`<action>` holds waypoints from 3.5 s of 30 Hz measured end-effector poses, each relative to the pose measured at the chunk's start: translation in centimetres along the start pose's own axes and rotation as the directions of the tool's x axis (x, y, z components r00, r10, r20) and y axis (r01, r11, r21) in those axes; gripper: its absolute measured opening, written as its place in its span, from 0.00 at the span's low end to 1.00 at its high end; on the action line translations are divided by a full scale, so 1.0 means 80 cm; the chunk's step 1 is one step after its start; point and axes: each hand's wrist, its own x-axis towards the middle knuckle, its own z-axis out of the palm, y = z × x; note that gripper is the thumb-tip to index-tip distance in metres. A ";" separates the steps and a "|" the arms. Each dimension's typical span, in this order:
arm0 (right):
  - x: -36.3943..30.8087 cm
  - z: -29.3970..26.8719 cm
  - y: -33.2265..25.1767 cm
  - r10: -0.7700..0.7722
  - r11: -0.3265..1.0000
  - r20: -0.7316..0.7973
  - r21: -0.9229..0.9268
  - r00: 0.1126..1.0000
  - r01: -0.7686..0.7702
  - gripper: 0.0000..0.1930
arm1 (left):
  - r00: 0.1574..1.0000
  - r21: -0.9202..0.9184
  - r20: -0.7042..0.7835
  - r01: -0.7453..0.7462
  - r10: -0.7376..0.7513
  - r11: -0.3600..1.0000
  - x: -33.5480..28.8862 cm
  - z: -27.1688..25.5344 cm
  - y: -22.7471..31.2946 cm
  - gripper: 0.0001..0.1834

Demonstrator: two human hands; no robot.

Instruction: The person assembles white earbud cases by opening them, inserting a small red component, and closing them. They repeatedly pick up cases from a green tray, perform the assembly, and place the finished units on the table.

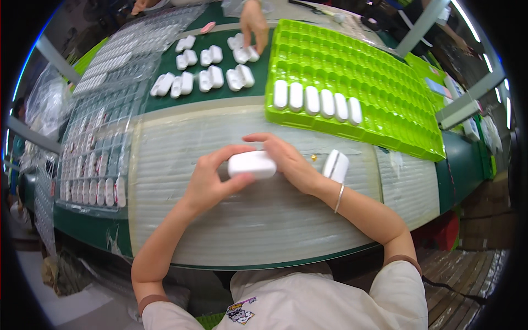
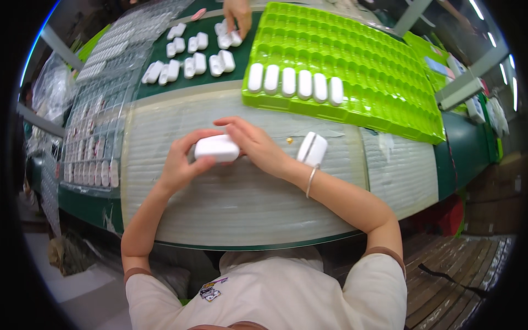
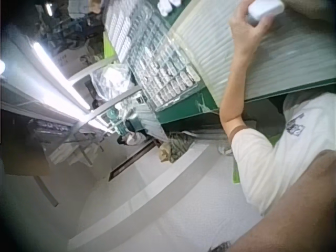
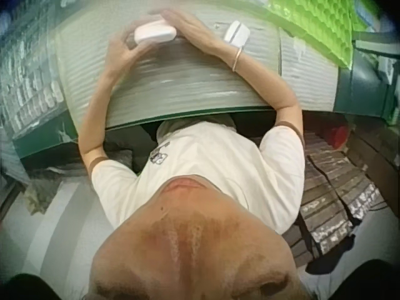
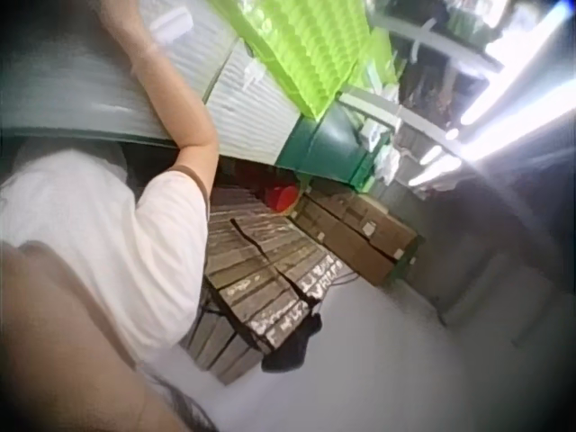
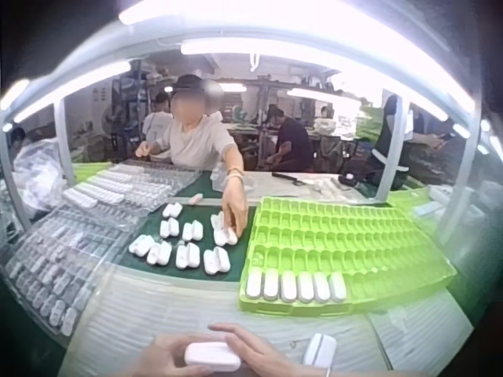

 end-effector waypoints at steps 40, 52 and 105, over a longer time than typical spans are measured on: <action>0.161 -0.116 -0.120 0.020 0.131 0.322 -0.939 0.946 0.317 0.18 | 0.911 0.551 -0.410 0.210 0.043 0.808 -0.022 -0.162 0.012 0.14; 0.258 -0.120 -0.075 0.170 0.037 0.252 -0.968 0.953 0.249 0.12 | 0.610 0.585 -0.779 0.791 -0.144 0.179 -0.135 -0.363 -0.069 0.12; -0.010 0.013 0.022 -0.299 0.885 0.340 -0.252 0.892 0.392 0.62 | 0.829 0.205 0.147 -0.559 0.539 0.803 -0.020 -0.005 0.008 0.11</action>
